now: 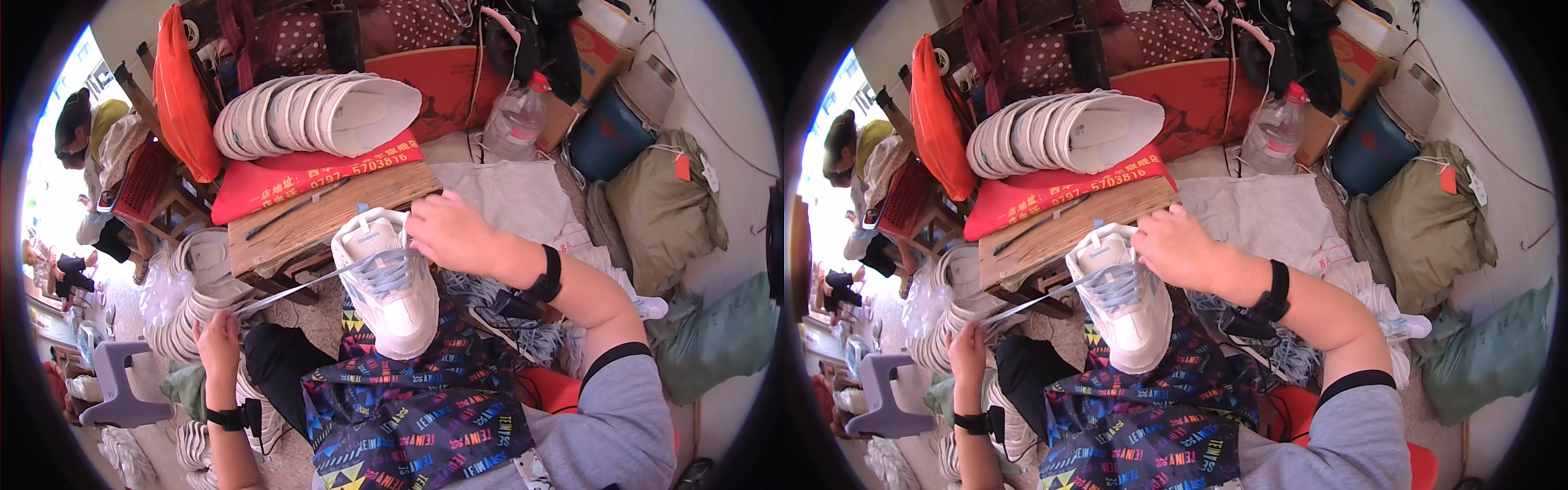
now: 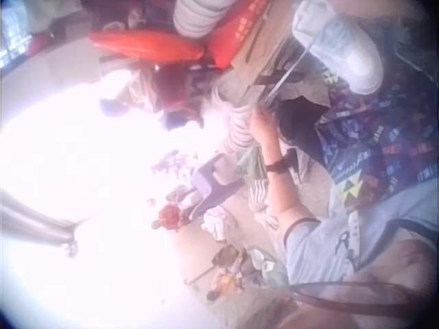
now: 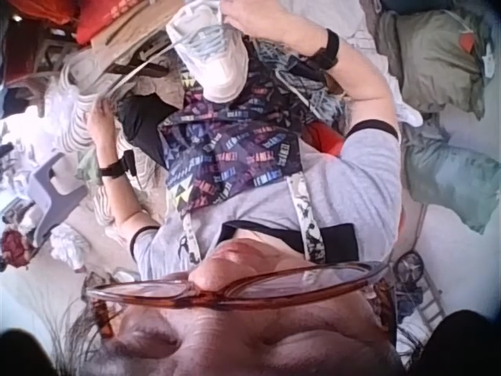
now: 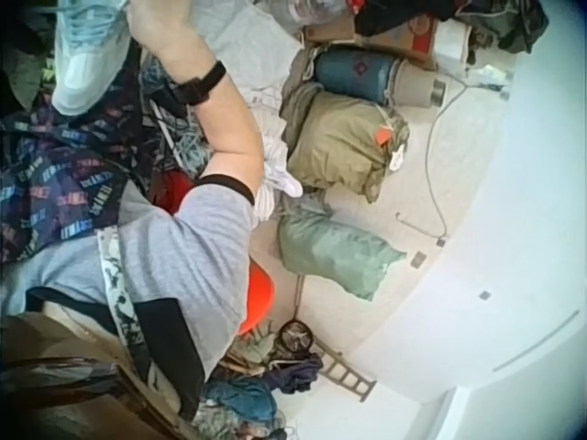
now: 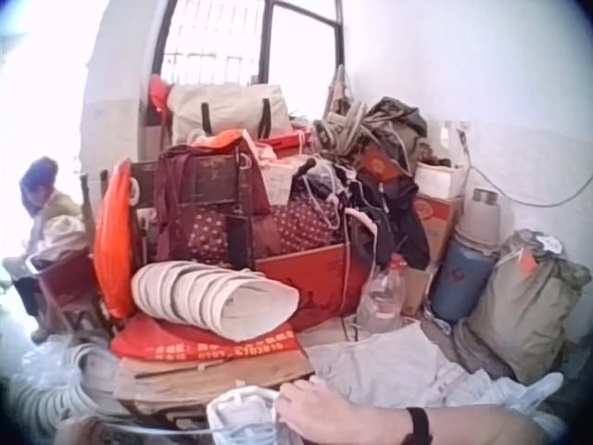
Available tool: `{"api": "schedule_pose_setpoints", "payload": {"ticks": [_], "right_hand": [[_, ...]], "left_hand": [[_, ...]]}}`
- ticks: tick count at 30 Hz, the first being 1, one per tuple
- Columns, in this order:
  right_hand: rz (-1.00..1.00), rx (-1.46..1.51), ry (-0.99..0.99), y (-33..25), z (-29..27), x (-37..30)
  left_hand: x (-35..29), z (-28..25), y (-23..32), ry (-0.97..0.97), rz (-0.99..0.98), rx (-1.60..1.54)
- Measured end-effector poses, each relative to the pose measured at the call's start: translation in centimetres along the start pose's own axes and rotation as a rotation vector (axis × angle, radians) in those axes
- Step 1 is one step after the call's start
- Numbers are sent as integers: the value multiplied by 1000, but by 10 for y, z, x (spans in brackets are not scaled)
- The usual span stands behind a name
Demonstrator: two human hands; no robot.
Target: The recorder is lacing up a white athletic shoe in a workshop setting.
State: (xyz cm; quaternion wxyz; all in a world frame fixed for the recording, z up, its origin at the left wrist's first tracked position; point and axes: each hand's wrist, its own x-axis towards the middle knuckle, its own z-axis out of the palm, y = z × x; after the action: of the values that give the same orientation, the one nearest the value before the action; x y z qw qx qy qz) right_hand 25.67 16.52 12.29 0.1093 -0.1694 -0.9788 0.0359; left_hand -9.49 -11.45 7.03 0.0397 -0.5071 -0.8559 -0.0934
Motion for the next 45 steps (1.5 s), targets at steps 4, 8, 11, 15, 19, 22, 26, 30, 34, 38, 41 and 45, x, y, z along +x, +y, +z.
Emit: {"api": "schedule_pose_setpoints", "payload": {"ticks": [4,8,11,15,19,22,26,30,34,38,41,45], "right_hand": [[-174,35,169,12,-13,15],[-287,214,-70,41,-7,24],[-257,321,-182,40,-13,28],[-193,286,-149,25,-3,30],[11,396,28,17,10,32],[-15,864,124,5,-9,48],[89,1547,-10,-21,-48,70],[165,982,-29,-17,-22,68],[-35,529,63,-17,0,56],[-23,400,74,-26,13,55],[-69,414,15,-26,27,60],[-94,440,30,-31,30,63]], "left_hand": [[14,17,-30,83,-101,-303],[39,27,-30,129,-527,-1178],[44,25,-38,323,-634,-1835],[60,40,-62,590,-836,-2070],[56,8,33,289,-375,-1678],[47,-11,114,40,-238,-1555],[38,4,150,-180,-166,-1550],[38,22,171,-314,-135,-1517],[38,23,179,-341,-181,-1483],[43,26,179,-345,-147,-1273],[49,11,185,-345,-141,-1095],[53,3,184,-311,-62,-869]]}}
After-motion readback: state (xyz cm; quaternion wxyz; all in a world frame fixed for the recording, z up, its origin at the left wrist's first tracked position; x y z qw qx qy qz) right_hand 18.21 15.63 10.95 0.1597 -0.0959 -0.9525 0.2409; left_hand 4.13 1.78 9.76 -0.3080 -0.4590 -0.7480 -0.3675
